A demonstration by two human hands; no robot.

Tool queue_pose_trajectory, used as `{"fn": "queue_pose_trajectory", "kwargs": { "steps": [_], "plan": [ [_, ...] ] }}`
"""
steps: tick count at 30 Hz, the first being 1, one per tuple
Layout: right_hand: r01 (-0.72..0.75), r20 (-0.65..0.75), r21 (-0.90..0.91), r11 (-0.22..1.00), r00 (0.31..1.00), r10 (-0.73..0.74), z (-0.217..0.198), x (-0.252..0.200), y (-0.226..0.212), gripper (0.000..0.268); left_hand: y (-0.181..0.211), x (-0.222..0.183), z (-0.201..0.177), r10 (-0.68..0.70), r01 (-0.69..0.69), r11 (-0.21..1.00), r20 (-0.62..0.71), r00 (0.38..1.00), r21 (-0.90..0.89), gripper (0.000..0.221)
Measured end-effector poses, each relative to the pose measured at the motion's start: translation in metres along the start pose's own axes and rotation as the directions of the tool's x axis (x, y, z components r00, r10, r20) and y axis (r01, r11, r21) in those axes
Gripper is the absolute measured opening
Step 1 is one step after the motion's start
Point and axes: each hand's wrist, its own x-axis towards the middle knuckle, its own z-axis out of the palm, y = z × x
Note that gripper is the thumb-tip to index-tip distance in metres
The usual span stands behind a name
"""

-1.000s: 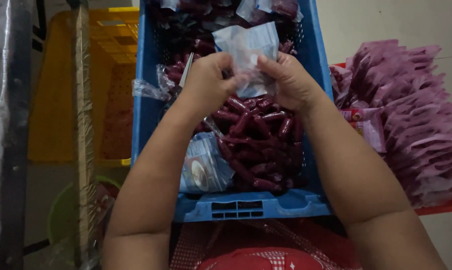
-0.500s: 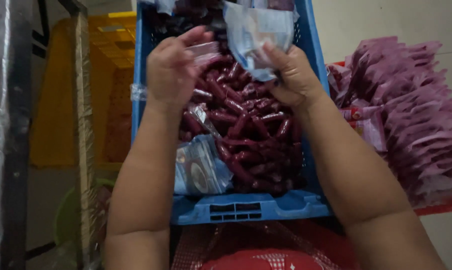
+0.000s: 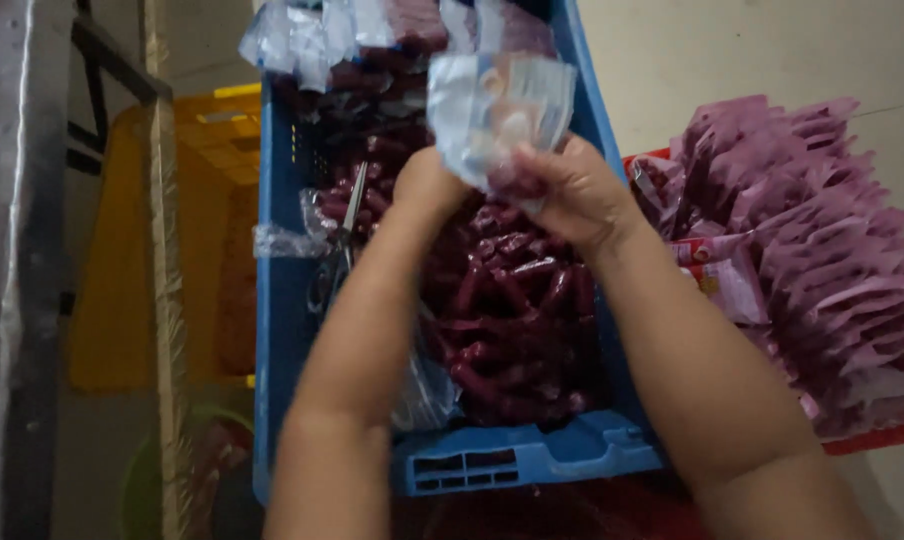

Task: Sorting vacuum-packed sausages and using scissors to separate individual sausages from a string in a production environment.

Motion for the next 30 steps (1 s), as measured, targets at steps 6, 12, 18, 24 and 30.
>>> {"fn": "queue_pose_trajectory", "kwargs": {
  "steps": [6,12,18,24,30],
  "plan": [
    [-0.097,0.113,0.108,0.989,0.990,0.085,0.023,-0.005,-0.006,0.024,-0.033,0.020,0.005,-0.071,0.071,0.953,0.010,0.997,-0.294,0.026],
    [-0.066,0.072,0.101,0.993,0.996,0.059,0.045,-0.021,-0.013,0.012,-0.093,0.015,-0.027,-0.348,0.190,0.740,-0.126,0.929,-0.645,0.038],
    [-0.020,0.060,0.053,0.998,0.998,0.017,0.059,-0.029,-0.013,0.008,-0.037,-0.059,-0.097,-0.316,-0.062,0.343,-0.177,0.932,-0.937,0.031],
    [-0.033,0.052,0.043,0.999,0.998,0.030,0.058,-0.028,-0.007,0.012,-0.047,-0.052,-0.066,-0.222,-0.182,0.388,-0.284,0.933,-0.904,0.033],
    [-0.044,0.058,-0.006,0.999,0.997,0.045,0.049,-0.017,0.005,0.013,-0.042,-0.052,-0.065,-0.188,-0.195,0.378,-0.281,0.941,-0.905,0.033]
  ]
}}
